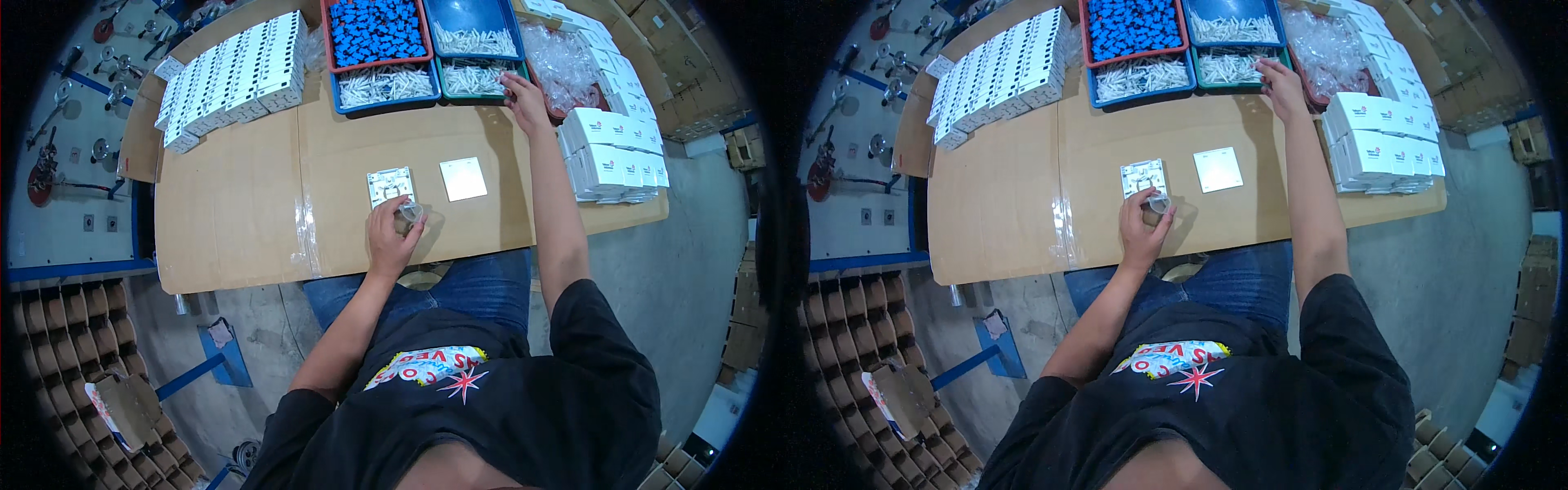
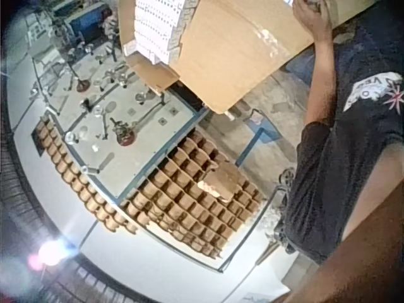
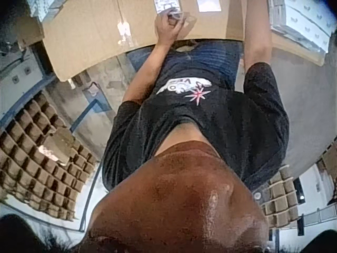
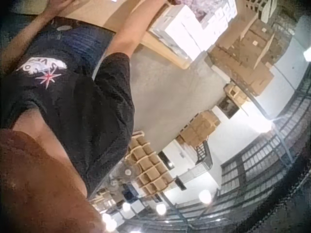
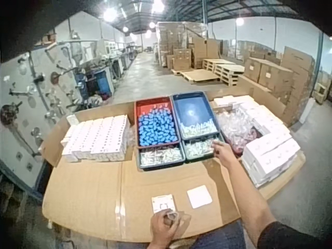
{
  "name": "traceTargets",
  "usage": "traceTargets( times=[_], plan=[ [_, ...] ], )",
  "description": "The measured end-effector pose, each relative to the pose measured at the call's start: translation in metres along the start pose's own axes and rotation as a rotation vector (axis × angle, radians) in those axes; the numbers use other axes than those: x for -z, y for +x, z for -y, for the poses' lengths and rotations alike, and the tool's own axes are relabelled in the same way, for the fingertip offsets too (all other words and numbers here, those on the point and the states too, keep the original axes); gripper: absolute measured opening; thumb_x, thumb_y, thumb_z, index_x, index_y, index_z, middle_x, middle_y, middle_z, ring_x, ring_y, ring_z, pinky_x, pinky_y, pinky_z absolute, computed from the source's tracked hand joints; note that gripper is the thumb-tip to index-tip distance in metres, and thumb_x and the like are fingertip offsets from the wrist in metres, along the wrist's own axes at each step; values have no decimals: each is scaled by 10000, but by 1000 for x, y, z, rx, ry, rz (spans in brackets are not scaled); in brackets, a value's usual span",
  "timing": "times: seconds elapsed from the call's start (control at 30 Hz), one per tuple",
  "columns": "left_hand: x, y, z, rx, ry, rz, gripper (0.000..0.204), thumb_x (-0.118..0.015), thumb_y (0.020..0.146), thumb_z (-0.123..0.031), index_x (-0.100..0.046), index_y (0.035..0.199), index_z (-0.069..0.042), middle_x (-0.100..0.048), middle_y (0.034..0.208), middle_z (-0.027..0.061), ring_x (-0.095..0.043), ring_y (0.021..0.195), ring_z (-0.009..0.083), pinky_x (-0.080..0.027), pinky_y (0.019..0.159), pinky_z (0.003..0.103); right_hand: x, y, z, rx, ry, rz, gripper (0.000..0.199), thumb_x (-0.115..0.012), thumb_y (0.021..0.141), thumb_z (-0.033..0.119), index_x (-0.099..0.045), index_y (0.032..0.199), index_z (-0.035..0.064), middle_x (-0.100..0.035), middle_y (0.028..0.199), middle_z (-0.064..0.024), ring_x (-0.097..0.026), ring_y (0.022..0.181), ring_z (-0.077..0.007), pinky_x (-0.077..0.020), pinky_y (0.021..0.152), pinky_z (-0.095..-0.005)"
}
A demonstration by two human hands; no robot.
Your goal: The person opens a small white box and removes a plastic bag containing small white components. They then pick up individual white components from a tray and place them into the plastic bag. The person repeats this process, adding more components to the bag.
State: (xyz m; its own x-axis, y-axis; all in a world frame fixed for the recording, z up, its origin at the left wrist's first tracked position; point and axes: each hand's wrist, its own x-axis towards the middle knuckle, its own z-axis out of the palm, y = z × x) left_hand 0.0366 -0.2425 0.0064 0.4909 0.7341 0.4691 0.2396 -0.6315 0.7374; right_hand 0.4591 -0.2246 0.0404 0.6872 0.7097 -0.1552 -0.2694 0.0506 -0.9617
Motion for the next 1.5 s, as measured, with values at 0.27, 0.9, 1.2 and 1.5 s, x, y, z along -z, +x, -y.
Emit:
traceTargets(
  times=[0.27,0.9,1.2,1.5],
  plan=[
    [1,0,1,0,-6,-35,504,-850,801,-200,-623,1228,-57,-684,1116,105,-645,1014,297,-483,889,410,-38,-91,-12,-93,172,162,255,-679,991,117,-648,1233,42,-719,1042,-29,-628,827,-91,-510,742,-253],
    [1,0,0,30,-100,-87,545,-857,801,-216,-601,1256,-59,-674,1102,116,-648,1017,309,-481,888,426,-104,-230,-30,-238,35,391,198,-647,1001,105,-657,1185,31,-708,987,-67,-585,753,-78,-478,709,-248],
    [1,-3,2,8,-110,-90,543,-854,785,-177,-610,1256,-64,-670,1115,117,-648,1031,316,-488,899,423,-118,-241,-28,0,-167,382,207,-730,937,61,-699,1135,10,-648,892,3,-557,772,-29,-446,693,-184],
    [2,-1,2,-48,-66,-68,540,-827,760,-93,-600,1248,-43,-659,1107,146,-652,1014,340,-512,877,425,-117,-246,-32,109,-471,416,170,-778,894,81,-692,1020,5,-679,842,14,-515,663,-22,-423,595,-215]
  ],
)
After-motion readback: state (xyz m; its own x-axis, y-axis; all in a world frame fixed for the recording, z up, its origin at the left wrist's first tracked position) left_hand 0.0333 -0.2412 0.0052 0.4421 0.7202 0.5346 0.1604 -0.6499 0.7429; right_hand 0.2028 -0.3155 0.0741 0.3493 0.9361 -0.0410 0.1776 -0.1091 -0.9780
